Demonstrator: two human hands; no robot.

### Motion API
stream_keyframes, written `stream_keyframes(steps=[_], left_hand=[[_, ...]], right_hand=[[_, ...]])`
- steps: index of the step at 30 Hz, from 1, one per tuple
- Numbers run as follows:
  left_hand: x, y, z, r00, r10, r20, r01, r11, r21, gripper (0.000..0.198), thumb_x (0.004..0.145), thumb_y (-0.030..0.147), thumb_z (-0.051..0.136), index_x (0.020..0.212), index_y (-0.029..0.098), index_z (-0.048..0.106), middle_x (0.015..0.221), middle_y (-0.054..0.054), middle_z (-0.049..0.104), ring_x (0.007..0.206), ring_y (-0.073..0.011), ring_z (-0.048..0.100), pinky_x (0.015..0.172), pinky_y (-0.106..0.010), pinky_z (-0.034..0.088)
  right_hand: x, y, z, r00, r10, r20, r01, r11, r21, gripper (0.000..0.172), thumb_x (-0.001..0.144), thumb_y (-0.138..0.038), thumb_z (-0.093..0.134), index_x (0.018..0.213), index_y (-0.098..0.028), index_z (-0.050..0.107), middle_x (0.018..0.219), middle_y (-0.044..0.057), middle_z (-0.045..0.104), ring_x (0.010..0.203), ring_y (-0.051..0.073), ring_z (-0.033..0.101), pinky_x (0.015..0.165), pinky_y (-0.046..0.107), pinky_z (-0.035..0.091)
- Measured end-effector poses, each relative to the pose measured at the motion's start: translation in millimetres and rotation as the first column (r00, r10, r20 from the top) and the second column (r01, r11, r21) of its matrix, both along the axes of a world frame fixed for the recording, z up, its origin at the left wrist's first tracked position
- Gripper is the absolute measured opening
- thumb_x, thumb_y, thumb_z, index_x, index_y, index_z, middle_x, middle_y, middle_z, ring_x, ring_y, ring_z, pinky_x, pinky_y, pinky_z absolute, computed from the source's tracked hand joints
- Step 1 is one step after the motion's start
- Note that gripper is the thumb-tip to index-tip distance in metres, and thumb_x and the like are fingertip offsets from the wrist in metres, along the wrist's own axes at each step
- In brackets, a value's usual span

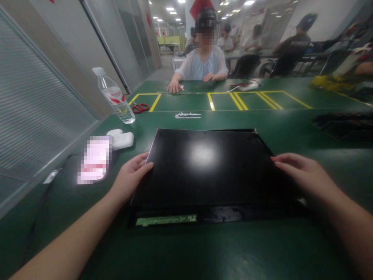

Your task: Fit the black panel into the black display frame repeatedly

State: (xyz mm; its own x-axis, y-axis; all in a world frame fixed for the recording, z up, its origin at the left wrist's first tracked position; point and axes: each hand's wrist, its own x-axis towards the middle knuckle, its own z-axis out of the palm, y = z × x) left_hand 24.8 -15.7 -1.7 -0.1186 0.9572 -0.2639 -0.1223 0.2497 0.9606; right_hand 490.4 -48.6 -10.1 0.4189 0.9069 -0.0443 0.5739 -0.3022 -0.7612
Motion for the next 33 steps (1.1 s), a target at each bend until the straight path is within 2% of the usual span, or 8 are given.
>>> stream_keyframes(steps=[5,16,23,33], left_hand=[[-1.1,-1.2,-1.9,1.0,0.023,-0.02,-0.023,0.999,0.023,0.064,0.058,0.029,0.096,0.117,0.016,0.073,0.092,-0.006,0.086,0.082,-0.0277,0.082,0.073,-0.033,0.063],[5.9,-2.1,4.5,0.998,0.055,-0.01,-0.055,0.998,0.01,0.063,0.055,0.026,0.093,0.113,0.016,0.072,0.084,-0.005,0.085,0.072,-0.0245,0.08,0.069,-0.03,0.062],[5.3,-2.8,1.5,0.998,0.06,-0.022,-0.059,0.998,0.021,0.067,0.054,0.027,0.094,0.115,0.015,0.07,0.084,-0.005,0.085,0.071,-0.0226,0.08,0.069,-0.028,0.062],[5.9,-2.6,3.6,0.997,0.073,-0.033,-0.073,0.997,0.023,0.063,0.055,0.024,0.092,0.114,0.016,0.071,0.082,-0.005,0.085,0.075,-0.0267,0.081,0.069,-0.031,0.062]], right_hand=[[3.5,4.6,0.2,0.999,0.019,0.035,-0.019,1.0,0.002,0.042,0.06,-0.059,0.073,0.085,-0.027,0.082,0.089,0.009,0.08,0.083,0.033,0.071,0.066,0.041,0.05],[4.0,2.2,-0.5,1.0,0.01,0.025,-0.009,0.999,-0.043,0.045,0.064,-0.059,0.072,0.092,-0.026,0.082,0.088,0.009,0.08,0.075,0.031,0.07,0.061,0.038,0.048],[5.2,1.6,-2.8,1.0,0.022,0.013,-0.021,0.999,-0.03,0.046,0.066,-0.06,0.072,0.095,-0.026,0.082,0.093,0.009,0.081,0.082,0.032,0.073,0.063,0.039,0.05],[3.6,1.5,-3.9,0.998,0.002,0.062,0.001,0.999,-0.045,0.047,0.065,-0.061,0.071,0.095,-0.027,0.082,0.088,0.009,0.08,0.074,0.031,0.07,0.059,0.038,0.048]])
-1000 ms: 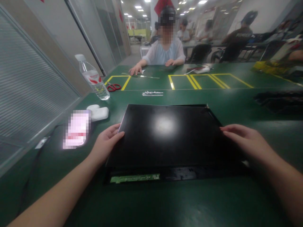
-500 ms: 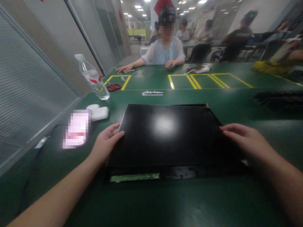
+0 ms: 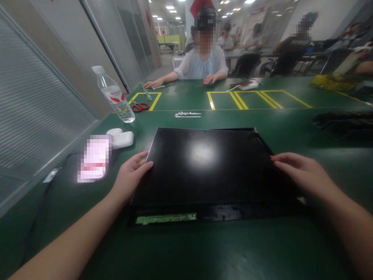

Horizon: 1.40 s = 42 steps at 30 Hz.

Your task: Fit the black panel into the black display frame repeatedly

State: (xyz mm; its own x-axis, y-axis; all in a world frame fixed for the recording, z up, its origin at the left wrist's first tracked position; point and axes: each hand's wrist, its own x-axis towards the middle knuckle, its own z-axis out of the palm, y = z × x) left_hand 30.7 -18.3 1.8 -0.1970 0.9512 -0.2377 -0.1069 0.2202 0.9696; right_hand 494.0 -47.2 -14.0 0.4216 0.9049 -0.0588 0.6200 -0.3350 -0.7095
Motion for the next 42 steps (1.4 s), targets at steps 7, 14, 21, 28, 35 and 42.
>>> stream_keyframes(steps=[7,14,21,28,35,42], left_hand=[[-1,-1,-1.1,1.0,0.009,-0.015,-0.008,1.0,0.006,0.06,0.061,0.024,0.091,0.118,0.014,0.072,0.088,-0.008,0.085,0.085,-0.0313,0.082,0.074,-0.035,0.063],[-1,-1,0.1,1.0,0.017,-0.015,-0.017,1.0,0.001,0.062,0.062,0.024,0.09,0.12,0.014,0.071,0.087,-0.007,0.085,0.085,-0.0294,0.081,0.075,-0.034,0.062],[0,-2,0.7,1.0,0.016,-0.012,-0.016,1.0,0.007,0.066,0.058,0.025,0.092,0.119,0.015,0.069,0.085,-0.006,0.085,0.084,-0.0275,0.081,0.075,-0.032,0.061],[-1,-2,0.3,1.0,0.011,-0.017,-0.011,1.0,0.009,0.063,0.058,0.024,0.091,0.117,0.015,0.069,0.082,-0.004,0.084,0.078,-0.0261,0.081,0.073,-0.031,0.061],[-2,-1,-1.0,1.0,-0.013,-0.019,0.013,1.0,0.008,0.064,0.06,0.026,0.092,0.119,0.015,0.069,0.086,-0.006,0.085,0.081,-0.0288,0.082,0.073,-0.034,0.062],[1,-1,0.8,1.0,-0.019,-0.006,0.019,1.0,-0.007,0.062,0.059,0.025,0.092,0.116,0.016,0.069,0.085,-0.006,0.085,0.078,-0.028,0.082,0.071,-0.032,0.062]], right_hand=[[-4,-1,5.5,1.0,0.005,0.03,-0.005,1.0,-0.005,0.045,0.063,-0.061,0.07,0.09,-0.027,0.082,0.085,0.009,0.08,0.072,0.032,0.069,0.059,0.04,0.047],[1,2,2.7,0.998,0.008,0.058,-0.007,1.0,-0.015,0.046,0.066,-0.06,0.068,0.093,-0.026,0.083,0.087,0.008,0.082,0.073,0.03,0.069,0.063,0.04,0.048],[1,2,3.3,0.993,0.067,0.097,-0.069,0.997,0.027,0.04,0.065,-0.058,0.068,0.085,-0.026,0.082,0.101,0.008,0.083,0.083,0.031,0.071,0.075,0.043,0.051],[3,5,3.9,0.991,0.072,0.109,-0.074,0.997,0.008,0.039,0.065,-0.059,0.067,0.084,-0.028,0.081,0.102,0.007,0.083,0.089,0.033,0.072,0.081,0.046,0.052],[5,4,-0.9,0.995,0.072,0.072,-0.074,0.997,0.017,0.037,0.067,-0.057,0.069,0.086,-0.028,0.082,0.1,0.008,0.083,0.092,0.035,0.073,0.077,0.044,0.053],[6,3,-1.3,0.995,0.069,0.073,-0.071,0.997,0.024,0.037,0.068,-0.056,0.07,0.089,-0.027,0.082,0.104,0.008,0.083,0.088,0.033,0.073,0.073,0.043,0.052]])
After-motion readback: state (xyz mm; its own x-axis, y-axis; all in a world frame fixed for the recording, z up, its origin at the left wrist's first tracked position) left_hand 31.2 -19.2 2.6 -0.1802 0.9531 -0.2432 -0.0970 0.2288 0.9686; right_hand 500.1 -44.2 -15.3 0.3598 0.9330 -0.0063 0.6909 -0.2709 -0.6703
